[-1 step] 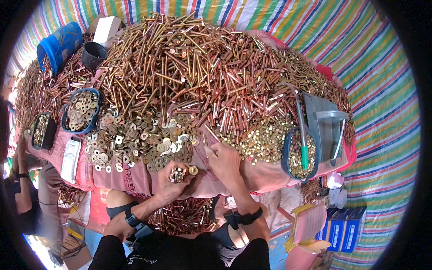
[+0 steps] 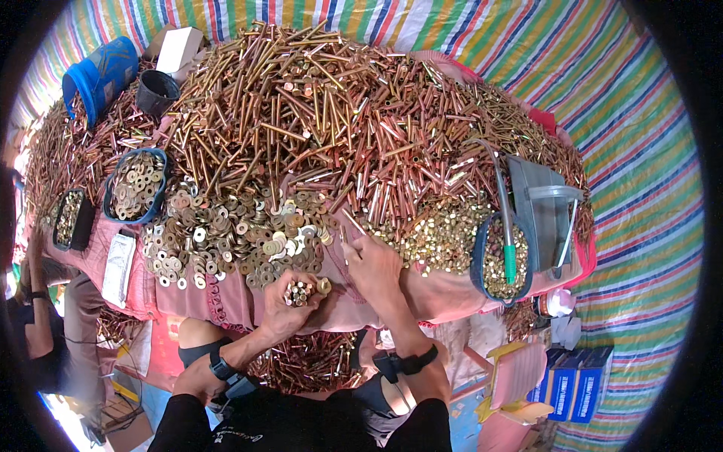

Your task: The person sorts through a large pile of hardware components, picking up circular metal washers and placing them onto thin metal rods. They handle the items one at a time, sliding each washer down the length of the rod.

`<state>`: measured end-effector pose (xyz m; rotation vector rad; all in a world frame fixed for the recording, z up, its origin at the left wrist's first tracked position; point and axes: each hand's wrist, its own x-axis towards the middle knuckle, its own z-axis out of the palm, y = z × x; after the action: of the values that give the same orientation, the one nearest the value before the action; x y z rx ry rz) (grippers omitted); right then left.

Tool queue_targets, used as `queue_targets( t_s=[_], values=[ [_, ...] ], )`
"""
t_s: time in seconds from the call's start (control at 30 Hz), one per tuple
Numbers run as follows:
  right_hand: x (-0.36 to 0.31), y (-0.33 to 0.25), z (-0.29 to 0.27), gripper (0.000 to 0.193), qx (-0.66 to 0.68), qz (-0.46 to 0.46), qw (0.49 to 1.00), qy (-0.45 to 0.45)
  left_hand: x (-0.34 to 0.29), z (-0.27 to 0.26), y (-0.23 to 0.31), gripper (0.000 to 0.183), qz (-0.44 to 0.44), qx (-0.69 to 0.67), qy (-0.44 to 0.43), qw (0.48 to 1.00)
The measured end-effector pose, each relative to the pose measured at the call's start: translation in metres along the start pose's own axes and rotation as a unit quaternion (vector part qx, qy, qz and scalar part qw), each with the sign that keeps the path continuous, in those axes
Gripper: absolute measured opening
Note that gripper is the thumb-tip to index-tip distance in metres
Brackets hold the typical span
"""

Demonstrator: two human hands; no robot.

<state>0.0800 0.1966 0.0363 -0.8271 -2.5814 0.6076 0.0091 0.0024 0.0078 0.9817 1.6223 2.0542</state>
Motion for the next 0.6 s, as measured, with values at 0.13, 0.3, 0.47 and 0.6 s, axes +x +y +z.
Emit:
queue_targets(
  t_s=[0.13, 0.3, 0.47, 0.6],
  values=[
    [0.014, 0.004, 0.017, 0.032, -0.081, 0.039, 0.995, -0.05, 0.002, -0.001, 0.006, 0.031, 0.024, 0.036, -0.007, 0.999],
    [0.017, 0.011, 0.0, 0.023, 0.232, 0.112, 0.96, -0.11, -0.001, -0.003, 0.005, 0.027, -0.079, -0.122, -0.01, 0.989],
    [-0.008, -0.012, -0.033, 0.018, 0.545, 0.167, 0.817, -0.082, -0.001, -0.002, 0.002, 0.025, -0.059, -0.049, -0.008, 0.997],
    [-0.027, -0.04, -0.04, 0.04, 0.552, 0.086, 0.829, -0.022, 0.0, -0.001, 0.004, 0.025, -0.071, -0.087, -0.011, 0.994]
  ],
)
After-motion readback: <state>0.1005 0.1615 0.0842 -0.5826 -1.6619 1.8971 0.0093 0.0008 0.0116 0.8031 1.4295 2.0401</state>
